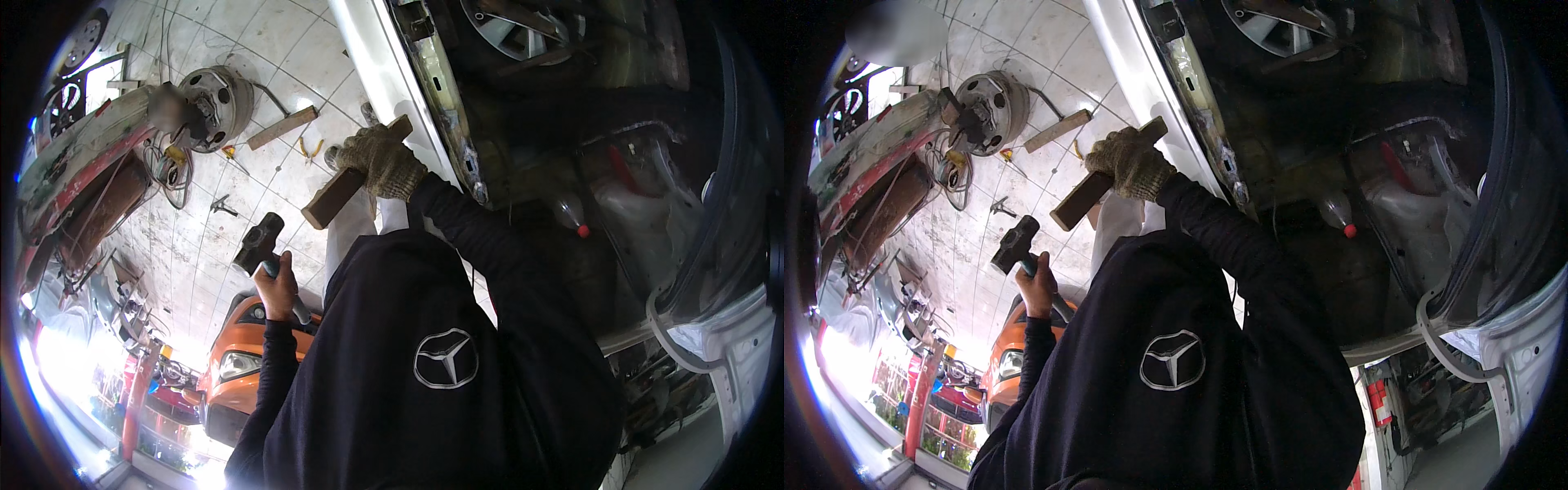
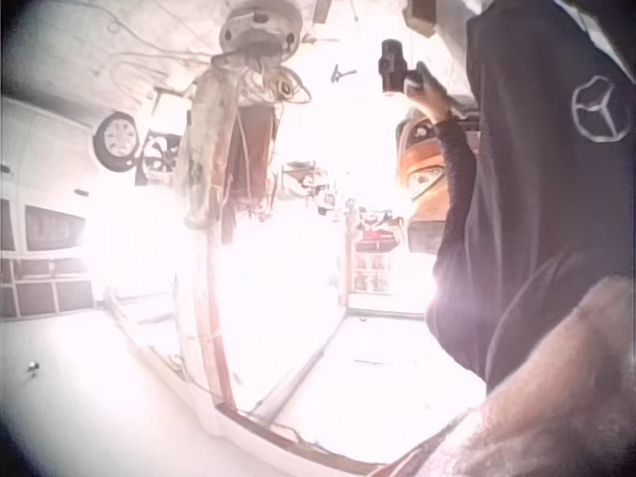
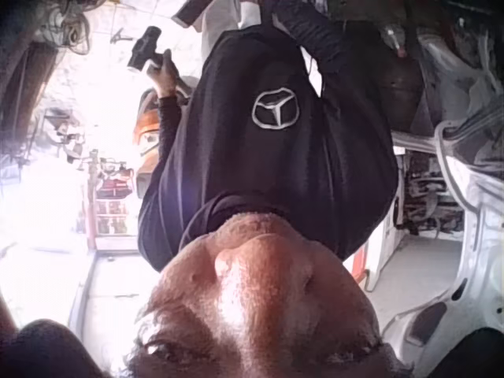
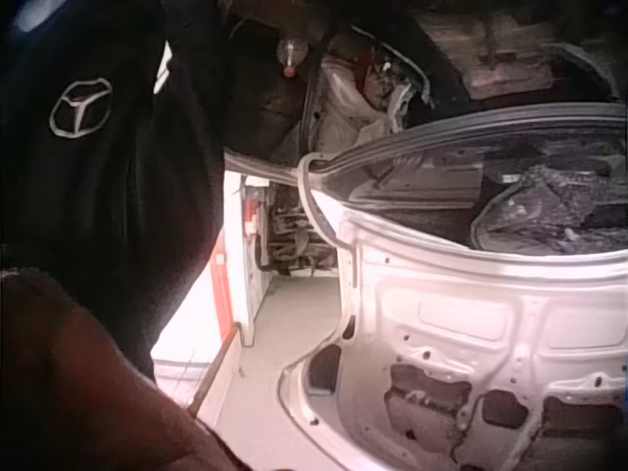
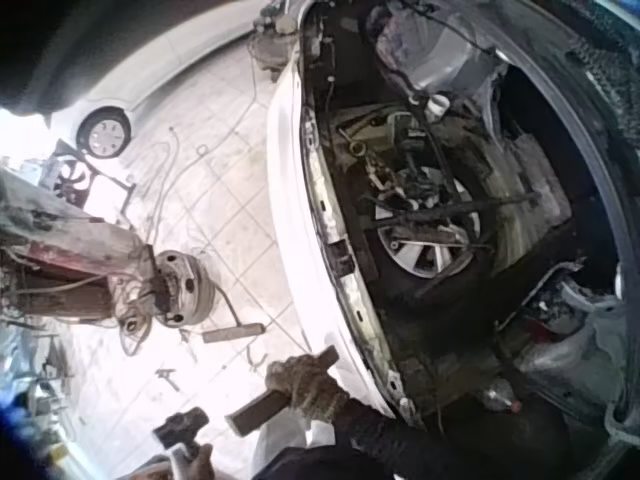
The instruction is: The person removes a silver car bumper, then uses a hammer and a metal bar to tap and align the bumper's edge. They reposition the bumper onto the car and press along the seam to fit it back in place.
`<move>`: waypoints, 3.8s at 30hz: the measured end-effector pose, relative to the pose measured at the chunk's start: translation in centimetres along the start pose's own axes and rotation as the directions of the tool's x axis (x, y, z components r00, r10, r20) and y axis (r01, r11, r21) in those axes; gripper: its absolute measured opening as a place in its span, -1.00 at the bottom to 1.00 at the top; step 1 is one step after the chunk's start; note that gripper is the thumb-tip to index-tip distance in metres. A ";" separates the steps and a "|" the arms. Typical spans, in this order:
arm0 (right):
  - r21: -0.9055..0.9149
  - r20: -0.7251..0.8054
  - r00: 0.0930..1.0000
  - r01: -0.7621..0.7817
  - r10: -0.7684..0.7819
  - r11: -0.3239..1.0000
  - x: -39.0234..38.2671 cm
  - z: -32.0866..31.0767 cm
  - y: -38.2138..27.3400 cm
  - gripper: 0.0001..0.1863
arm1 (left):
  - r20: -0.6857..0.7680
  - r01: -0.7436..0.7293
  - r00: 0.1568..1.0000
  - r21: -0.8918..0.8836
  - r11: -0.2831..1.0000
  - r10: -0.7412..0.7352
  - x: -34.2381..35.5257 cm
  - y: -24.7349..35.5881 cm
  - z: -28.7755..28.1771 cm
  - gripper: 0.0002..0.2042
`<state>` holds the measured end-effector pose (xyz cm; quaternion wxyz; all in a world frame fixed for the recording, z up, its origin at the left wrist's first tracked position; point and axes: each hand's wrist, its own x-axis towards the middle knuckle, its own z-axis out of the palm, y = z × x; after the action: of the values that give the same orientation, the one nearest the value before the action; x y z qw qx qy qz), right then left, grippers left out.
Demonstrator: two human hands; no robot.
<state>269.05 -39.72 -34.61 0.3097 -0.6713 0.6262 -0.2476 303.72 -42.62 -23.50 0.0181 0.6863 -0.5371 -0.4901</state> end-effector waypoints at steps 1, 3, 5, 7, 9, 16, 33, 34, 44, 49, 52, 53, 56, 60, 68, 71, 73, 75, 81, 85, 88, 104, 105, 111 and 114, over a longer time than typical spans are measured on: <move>-0.008 0.030 0.999 -0.013 0.013 1.000 0.1 0.2 -0.3 -0.70 | 0.008 0.028 1.000 -0.024 0.999 -0.027 0.0 1.6 -0.1 -0.62; 0.028 -0.009 0.999 -0.031 0.031 0.999 0.0 0.0 0.2 -0.71 | 0.033 0.042 0.999 -0.062 0.997 -0.040 0.3 2.3 -0.3 -0.63; 0.051 -0.050 0.998 -0.045 0.048 0.998 0.3 -0.6 0.8 -0.72 | 0.030 0.067 0.998 -0.108 0.992 -0.064 0.4 3.4 0.4 -0.63; 0.061 -0.093 0.994 -0.056 0.062 0.997 0.8 -1.3 1.2 -0.73 | 0.012 -0.006 1.000 -0.071 0.997 0.006 1.0 3.7 1.0 -0.61; 0.051 -0.107 0.992 -0.054 0.060 0.997 1.3 -2.2 1.5 -0.75 | 0.054 -0.003 0.999 -0.067 0.998 0.007 1.1 3.7 1.2 -0.61; 0.061 -0.078 0.993 -0.088 0.092 0.994 2.4 -2.7 2.7 -0.73 | 0.086 -0.059 0.995 0.035 0.998 0.056 1.3 6.0 1.8 -0.67; 0.012 -0.058 0.997 -0.050 0.050 0.999 2.7 -2.4 1.2 -0.76 | 0.170 -0.052 0.985 0.044 0.998 0.044 3.8 4.7 0.7 -0.65; 0.009 -0.070 0.995 -0.068 0.068 0.998 2.4 -2.5 0.5 -0.76 | 0.163 -0.065 0.985 0.064 0.996 0.054 4.0 3.6 0.1 -0.66; 0.000 0.088 0.983 -0.161 0.160 0.987 -1.8 1.6 -10.0 -0.69 | 0.092 0.272 0.942 0.364 0.891 -0.324 7.9 -17.6 -9.0 -0.61; 0.072 -0.154 0.790 -0.590 0.594 0.804 -3.3 6.0 -11.9 -0.73 | 0.008 0.341 0.922 0.460 0.820 -0.388 7.4 -36.2 -13.4 -0.59; 0.162 -0.171 0.792 -0.564 0.586 0.810 -4.0 6.4 -11.9 -0.72 | 0.029 0.372 0.906 0.425 0.825 -0.423 6.7 -37.5 -14.9 -0.59; 0.078 -0.175 0.794 -0.578 0.582 0.812 -3.6 6.2 -12.3 -0.73 | 0.026 0.371 0.907 0.424 0.826 -0.421 6.7 -37.3 -15.7 -0.59; -0.053 -0.129 0.859 -0.506 0.496 0.861 0.9 4.0 -11.6 -0.75 | 0.020 0.300 0.943 0.379 0.875 -0.332 8.3 -34.9 -16.5 -0.59; -0.101 -0.205 0.925 -0.347 0.321 0.933 9.4 -0.2 -9.1 -0.72 | 0.017 0.131 0.989 0.339 0.932 -0.146 12.9 -26.2 -14.6 -0.59; -0.094 -0.399 0.912 -0.143 0.094 0.985 22.2 -8.7 -1.4 -0.76 | 0.017 0.134 0.991 0.052 0.990 -0.135 16.4 3.2 -10.5 -0.65; -0.041 -0.470 0.881 -0.079 0.051 0.996 25.8 -10.9 2.5 -0.79 | 0.026 0.114 0.993 0.062 0.992 -0.116 17.8 10.8 -9.1 -0.63; 0.035 -0.479 0.874 -0.069 0.078 0.997 27.7 -11.5 5.2 -0.81 | 0.026 0.109 0.993 0.084 0.991 -0.111 19.0 14.5 -8.1 -0.63; 0.043 -0.478 0.872 -0.094 0.103 0.995 28.4 -13.0 7.5 -0.81 | 0.054 0.095 0.994 0.090 0.991 -0.100 20.5 18.6 -6.5 -0.61; 0.130 -0.380 0.916 -0.084 0.128 0.988 30.1 -14.8 11.6 -0.85 | 0.036 0.125 0.992 -0.045 0.991 -0.123 22.4 26.9 -3.4 -0.63; 0.129 -0.363 0.919 -0.115 0.155 0.985 31.2 -15.6 12.8 -0.85 | 0.044 0.075 0.996 -0.053 0.996 -0.073 22.8 29.3 -2.8 -0.65; 0.141 -0.357 0.919 -0.125 0.169 0.982 31.2 -16.2 13.8 -0.85 | 0.057 0.040 0.998 -0.062 0.997 -0.037 23.4 31.8 -1.8 -0.66; 0.090 -0.331 0.933 -0.115 0.139 0.989 32.8 -17.5 14.5 -0.74 | 0.005 -0.093 0.995 -0.191 0.977 0.096 25.9 36.1 -0.5 -0.66; 0.082 -0.328 0.934 -0.119 0.140 0.989 33.0 -17.5 14.5 -0.75 | 0.003 -0.091 0.996 -0.207 0.974 0.093 26.0 36.4 -0.5 -0.66; 0.152 -0.353 0.926 -0.086 0.136 0.985 32.8 -17.6 14.9 -0.84 | 0.005 -0.073 0.997 -0.247 0.966 0.077 27.2 38.5 0.2 -0.64; 0.145 -0.383 0.917 -0.055 0.107 0.988 32.7 -17.2 15.3 -0.81 | 0.022 -0.003 1.000 -0.234 0.972 0.009 27.5 39.3 1.7 -0.64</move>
<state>249.23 -74.43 -35.75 0.2323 -0.5604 0.6849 -0.4037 272.69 -79.11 -20.64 0.0942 0.6720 -0.4777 -0.5579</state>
